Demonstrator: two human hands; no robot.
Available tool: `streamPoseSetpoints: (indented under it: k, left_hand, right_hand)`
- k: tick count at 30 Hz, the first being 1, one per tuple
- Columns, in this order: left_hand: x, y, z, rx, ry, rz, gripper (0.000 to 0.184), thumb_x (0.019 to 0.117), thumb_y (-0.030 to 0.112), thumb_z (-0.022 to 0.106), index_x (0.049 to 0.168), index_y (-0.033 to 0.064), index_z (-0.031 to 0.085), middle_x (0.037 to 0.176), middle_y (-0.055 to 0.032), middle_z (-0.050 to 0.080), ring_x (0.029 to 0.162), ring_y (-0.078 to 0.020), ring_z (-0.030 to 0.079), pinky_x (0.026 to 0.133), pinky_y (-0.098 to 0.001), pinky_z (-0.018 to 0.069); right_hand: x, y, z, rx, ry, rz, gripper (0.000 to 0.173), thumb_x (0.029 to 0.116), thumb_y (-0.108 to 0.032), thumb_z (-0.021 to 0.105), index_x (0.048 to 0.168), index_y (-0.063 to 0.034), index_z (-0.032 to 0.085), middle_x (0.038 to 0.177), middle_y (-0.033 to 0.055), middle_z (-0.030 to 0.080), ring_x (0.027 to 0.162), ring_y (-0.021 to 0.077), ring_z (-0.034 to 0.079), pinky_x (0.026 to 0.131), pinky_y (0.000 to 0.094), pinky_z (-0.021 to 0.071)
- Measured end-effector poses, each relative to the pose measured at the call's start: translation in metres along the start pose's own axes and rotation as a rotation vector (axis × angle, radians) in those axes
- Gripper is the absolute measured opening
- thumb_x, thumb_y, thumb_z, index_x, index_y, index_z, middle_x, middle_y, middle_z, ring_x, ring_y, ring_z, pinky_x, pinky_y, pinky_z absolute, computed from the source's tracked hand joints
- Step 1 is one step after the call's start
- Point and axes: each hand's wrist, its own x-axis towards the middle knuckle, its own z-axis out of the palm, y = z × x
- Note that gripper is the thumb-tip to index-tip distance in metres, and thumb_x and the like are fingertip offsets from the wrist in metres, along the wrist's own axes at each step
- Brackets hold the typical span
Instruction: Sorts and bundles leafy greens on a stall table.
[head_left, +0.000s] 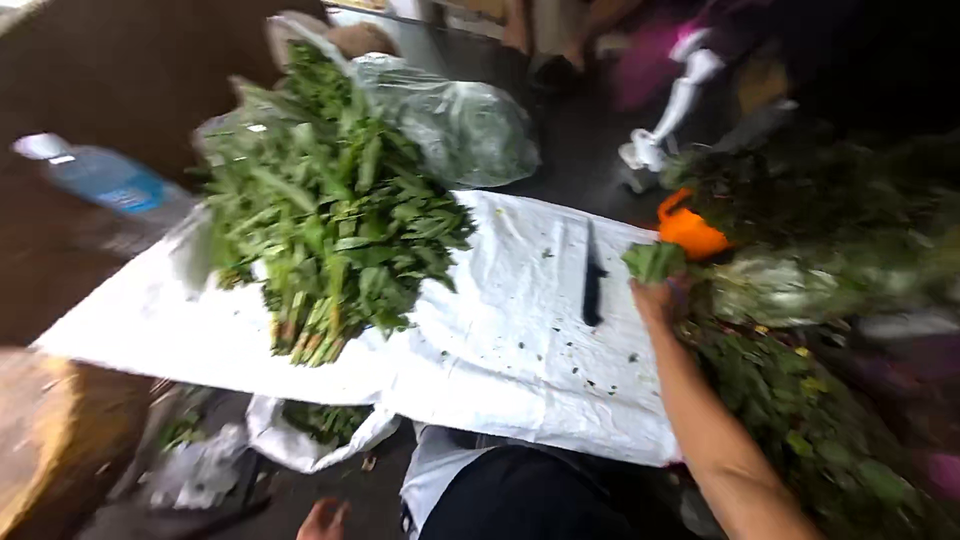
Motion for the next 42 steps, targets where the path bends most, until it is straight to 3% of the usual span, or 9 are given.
streamPoseSetpoints:
  k: [4,9,15,18,25,31,34,37,42]
  left_hand:
    - [0.015,0.087,-0.036,-0.072,0.349,0.334,0.023,0.0958,0.008,0.066,0.113,-0.0071,0.069,0.105,-0.0229,0.072,0.096,-0.0324,0.071,0.090,-0.0523,0.0570]
    - [0.060,0.215,-0.078,-0.005,0.444,0.600,0.030,0.0964,0.012,0.063,0.119,-0.0074,0.066,0.119,-0.0242,0.067,0.112,-0.0338,0.066,0.099,-0.0493,0.0532]
    - [0.145,0.315,-0.076,0.237,0.445,0.378,0.054,0.0947,0.025,0.069,0.140,0.0008,0.055,0.132,-0.0277,0.060,0.123,-0.0478,0.057,0.100,-0.0656,0.0453]
    - [0.159,0.323,-0.086,0.304,0.422,0.346,0.042,0.0929,0.024,0.068,0.128,0.0005,0.062,0.117,-0.0261,0.068,0.111,-0.0455,0.065,0.094,-0.0651,0.0493]
    - [0.133,0.327,-0.136,-0.045,0.025,0.293,0.037,0.1015,0.026,0.055,0.129,0.0025,0.062,0.108,-0.0183,0.068,0.093,-0.0291,0.067,0.085,-0.0506,0.0550]
    - [0.069,0.339,-0.162,-0.437,-0.138,0.559,0.025,0.0997,0.018,0.050,0.112,0.0015,0.064,0.084,-0.0073,0.063,0.063,-0.0153,0.059,0.058,-0.0339,0.0522]
    - [0.045,0.345,-0.151,-0.810,-0.385,0.675,0.021,0.0986,0.011,0.046,0.110,0.0007,0.060,0.076,-0.0033,0.061,0.054,-0.0108,0.055,0.051,-0.0269,0.0511]
    - [0.046,0.345,-0.115,-1.001,-0.699,0.512,0.027,0.1035,0.015,0.039,0.119,0.0013,0.056,0.080,-0.0059,0.062,0.053,-0.0113,0.057,0.051,-0.0267,0.0532]
    - [0.079,0.302,-0.014,-0.720,-0.988,-0.053,0.039,0.1134,0.036,0.031,0.117,0.0062,0.056,0.069,-0.0012,0.054,0.048,-0.0101,0.049,0.045,-0.0244,0.0453]
  right_hand:
    - [-0.023,-0.003,-0.027,0.235,0.148,-0.136,0.101,0.0872,-0.033,0.077,0.159,0.0093,0.019,0.162,0.0332,0.024,0.150,0.0429,0.029,0.123,0.0506,0.0290]
    - [-0.117,-0.010,-0.049,0.491,-0.080,-0.165,0.073,0.0959,-0.012,0.065,0.156,0.0079,0.028,0.159,0.0300,0.033,0.147,0.0345,0.038,0.120,0.0410,0.0359]
    - [-0.226,-0.028,-0.016,0.575,-0.462,-0.245,0.055,0.0951,-0.006,0.059,0.146,0.0094,0.045,0.149,0.0290,0.048,0.130,0.0350,0.058,0.105,0.0452,0.0513]
    - [-0.265,-0.041,-0.010,0.608,-0.545,-0.315,0.050,0.0912,-0.010,0.060,0.138,0.0077,0.055,0.148,0.0249,0.051,0.126,0.0293,0.061,0.100,0.0417,0.0548]
    - [-0.330,-0.083,-0.004,0.612,-0.752,-0.280,0.047,0.0931,-0.017,0.059,0.137,0.0013,0.060,0.142,0.0169,0.059,0.115,0.0212,0.067,0.093,0.0359,0.0583]
    - [-0.360,-0.140,0.007,0.617,-0.864,-0.389,0.043,0.0952,-0.018,0.059,0.135,-0.0012,0.062,0.140,0.0149,0.061,0.114,0.0198,0.068,0.094,0.0356,0.0587]
    - [-0.370,-0.152,0.001,0.653,-0.817,-0.395,0.042,0.0954,-0.018,0.059,0.134,-0.0010,0.063,0.139,0.0147,0.061,0.114,0.0195,0.068,0.095,0.0354,0.0587]
    - [-0.378,-0.147,-0.004,0.671,-0.743,-0.339,0.042,0.0960,-0.018,0.060,0.135,-0.0017,0.062,0.134,0.0134,0.064,0.111,0.0181,0.069,0.094,0.0337,0.0592]
    - [-0.401,-0.107,-0.001,0.575,-0.677,-0.080,0.040,0.0989,-0.020,0.058,0.135,-0.0024,0.062,0.122,0.0126,0.069,0.102,0.0185,0.070,0.092,0.0368,0.0584]
